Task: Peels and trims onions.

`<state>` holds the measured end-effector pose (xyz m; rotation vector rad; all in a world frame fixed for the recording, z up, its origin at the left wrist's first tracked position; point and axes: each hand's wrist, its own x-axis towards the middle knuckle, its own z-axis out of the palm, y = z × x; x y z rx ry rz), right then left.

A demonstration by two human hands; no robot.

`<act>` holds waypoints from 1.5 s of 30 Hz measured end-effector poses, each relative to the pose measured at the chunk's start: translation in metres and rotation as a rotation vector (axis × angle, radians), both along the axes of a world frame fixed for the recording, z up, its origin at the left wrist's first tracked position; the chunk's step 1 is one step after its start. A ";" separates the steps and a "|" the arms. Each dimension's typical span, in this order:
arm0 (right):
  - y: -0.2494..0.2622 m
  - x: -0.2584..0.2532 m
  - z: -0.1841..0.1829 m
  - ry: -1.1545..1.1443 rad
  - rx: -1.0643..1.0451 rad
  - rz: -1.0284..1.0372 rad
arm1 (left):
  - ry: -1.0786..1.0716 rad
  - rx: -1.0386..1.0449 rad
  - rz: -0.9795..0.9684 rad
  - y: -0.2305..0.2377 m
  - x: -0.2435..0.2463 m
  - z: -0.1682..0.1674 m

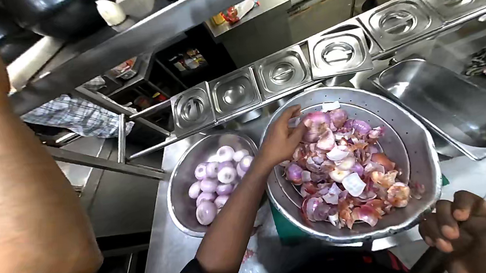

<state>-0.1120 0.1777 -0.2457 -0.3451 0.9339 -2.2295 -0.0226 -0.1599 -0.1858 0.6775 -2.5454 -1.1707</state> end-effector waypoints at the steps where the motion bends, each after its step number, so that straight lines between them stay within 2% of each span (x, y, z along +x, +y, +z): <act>1: 0.000 -0.002 0.001 0.018 0.005 -0.001 | 0.020 0.014 0.013 0.000 0.006 0.002; 2: 0.000 -0.003 0.002 0.033 0.007 -0.002 | -0.038 -0.049 0.002 -0.001 0.013 0.003; 4: 0.000 -0.004 0.003 0.060 0.023 -0.009 | -0.401 -0.267 -0.099 0.005 0.028 0.007; 6: 0.000 -0.005 0.002 0.082 0.041 -0.019 | -0.734 -0.440 -0.220 0.024 0.037 -0.004; 9: -0.003 -0.004 0.002 0.071 0.056 -0.034 | -0.885 -0.540 -0.307 0.048 0.043 -0.024; 12: -0.004 -0.002 0.003 0.056 0.068 -0.061 | -0.862 -0.548 -0.268 0.041 0.041 -0.025; 14: -0.002 -0.003 0.003 0.067 0.061 -0.065 | -0.806 -0.509 -0.231 0.036 0.041 -0.016; 16: 0.003 -0.007 -0.001 0.096 0.030 -0.049 | -0.644 -0.443 -0.160 0.037 0.048 -0.001; 19: 0.009 -0.012 -0.005 0.110 0.009 -0.023 | -0.150 -0.233 -0.103 0.034 0.069 0.012; 22: 0.006 -0.013 -0.005 0.110 0.031 0.000 | 0.283 0.313 -0.213 0.037 0.073 0.013; 24: 0.000 -0.010 0.000 0.112 0.050 0.019 | 0.469 0.640 -0.290 0.042 0.069 0.007; 27: -0.011 0.001 0.012 0.119 0.131 0.037 | 0.598 0.974 -0.378 0.049 0.060 -0.008; 29: -0.013 0.010 0.020 0.136 0.184 0.126 | 0.696 1.256 -0.402 0.058 0.053 -0.018; 30: -0.014 0.015 0.024 0.140 0.204 0.200 | 0.731 1.409 -0.382 0.066 0.048 -0.020; 32: -0.019 0.027 0.027 0.156 0.229 0.345 | 0.762 1.630 -0.212 0.080 0.035 -0.016; 35: -0.027 0.034 0.026 0.200 0.264 0.463 | 0.768 1.658 0.137 0.091 0.016 -0.006; 37: -0.030 0.034 0.030 0.237 0.316 0.482 | 0.752 1.695 0.287 0.095 0.009 0.003; 40: -0.035 0.033 0.034 0.389 0.433 0.484 | 0.759 1.684 0.336 0.099 0.007 0.011; 45: -0.040 0.034 0.037 0.615 0.559 0.485 | 0.861 1.540 0.421 0.105 0.005 0.015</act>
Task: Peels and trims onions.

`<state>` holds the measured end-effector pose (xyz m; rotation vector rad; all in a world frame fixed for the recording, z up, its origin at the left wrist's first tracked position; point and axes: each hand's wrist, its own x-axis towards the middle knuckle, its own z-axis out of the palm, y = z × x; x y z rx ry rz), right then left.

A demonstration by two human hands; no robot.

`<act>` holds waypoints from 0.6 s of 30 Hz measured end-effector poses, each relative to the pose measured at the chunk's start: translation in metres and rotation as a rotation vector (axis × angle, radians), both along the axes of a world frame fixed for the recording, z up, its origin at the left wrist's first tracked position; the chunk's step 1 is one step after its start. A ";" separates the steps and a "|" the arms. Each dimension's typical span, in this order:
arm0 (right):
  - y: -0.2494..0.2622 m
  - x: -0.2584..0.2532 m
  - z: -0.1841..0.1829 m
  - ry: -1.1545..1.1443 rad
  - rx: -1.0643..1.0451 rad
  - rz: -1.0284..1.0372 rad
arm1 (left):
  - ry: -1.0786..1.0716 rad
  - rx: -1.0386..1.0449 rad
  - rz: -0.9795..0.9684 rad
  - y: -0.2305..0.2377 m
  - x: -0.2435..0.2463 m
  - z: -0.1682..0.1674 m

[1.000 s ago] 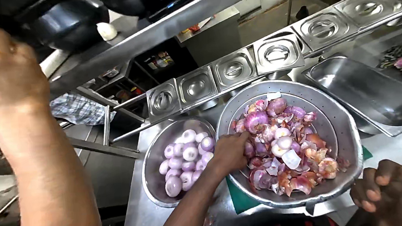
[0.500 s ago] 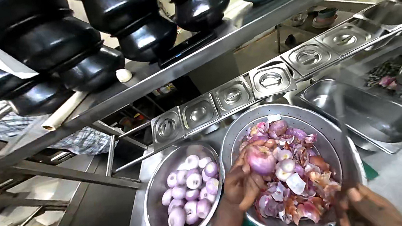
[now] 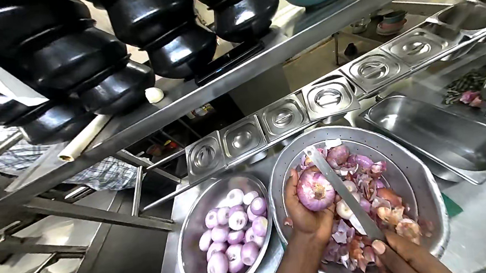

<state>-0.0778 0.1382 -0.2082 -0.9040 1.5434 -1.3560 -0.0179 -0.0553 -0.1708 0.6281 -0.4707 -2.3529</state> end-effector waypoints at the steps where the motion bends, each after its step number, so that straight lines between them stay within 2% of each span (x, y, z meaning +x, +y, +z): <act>1: 0.000 0.000 0.001 0.029 0.002 -0.002 | 0.010 -0.014 0.005 0.000 0.000 0.000; 18: -0.011 0.004 0.011 0.154 0.033 0.008 | 0.032 -0.024 0.010 0.008 -0.002 -0.006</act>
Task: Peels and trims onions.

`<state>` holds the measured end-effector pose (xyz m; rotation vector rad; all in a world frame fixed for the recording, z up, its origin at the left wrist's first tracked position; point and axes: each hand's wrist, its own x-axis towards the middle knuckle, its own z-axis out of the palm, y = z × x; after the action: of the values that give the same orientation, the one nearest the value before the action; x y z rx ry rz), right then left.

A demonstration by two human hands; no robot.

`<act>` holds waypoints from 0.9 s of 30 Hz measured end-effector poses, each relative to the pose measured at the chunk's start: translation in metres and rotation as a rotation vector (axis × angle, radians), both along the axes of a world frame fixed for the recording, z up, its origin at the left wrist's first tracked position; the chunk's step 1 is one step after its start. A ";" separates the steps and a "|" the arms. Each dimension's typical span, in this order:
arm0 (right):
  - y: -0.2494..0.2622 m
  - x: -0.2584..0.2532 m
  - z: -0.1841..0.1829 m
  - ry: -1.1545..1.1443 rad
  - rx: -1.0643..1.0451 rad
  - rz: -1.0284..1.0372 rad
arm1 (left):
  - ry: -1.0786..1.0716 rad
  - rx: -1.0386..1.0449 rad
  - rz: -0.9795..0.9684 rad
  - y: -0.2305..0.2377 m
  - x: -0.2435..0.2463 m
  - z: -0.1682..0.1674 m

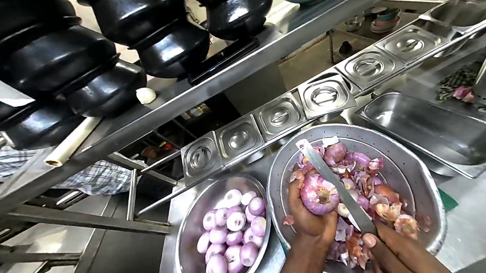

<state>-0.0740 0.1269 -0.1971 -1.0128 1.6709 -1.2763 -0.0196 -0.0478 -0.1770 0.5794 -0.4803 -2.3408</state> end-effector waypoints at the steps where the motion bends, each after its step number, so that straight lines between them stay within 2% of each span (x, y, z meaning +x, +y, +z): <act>1: -0.002 0.000 0.002 -0.002 -0.006 0.001 | 0.002 -0.010 -0.005 0.002 0.000 0.000; 8: -0.019 -0.002 0.019 0.004 -0.070 -0.005 | 0.127 -0.156 -0.097 0.013 -0.003 -0.006; 15: -0.010 0.006 0.013 -0.024 -0.022 0.036 | 0.055 -0.021 -0.060 0.006 -0.003 0.001; 19: -0.003 0.006 0.009 -0.064 -0.002 0.064 | 0.027 -0.025 -0.034 0.006 -0.004 -0.002; 27: -0.020 0.005 0.013 -0.202 0.009 0.057 | -0.004 -0.056 -0.113 0.006 -0.002 -0.008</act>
<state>-0.0686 0.1067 -0.1843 -0.8888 1.4830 -1.2868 -0.0212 -0.0413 -0.1851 0.5431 -0.5928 -2.4243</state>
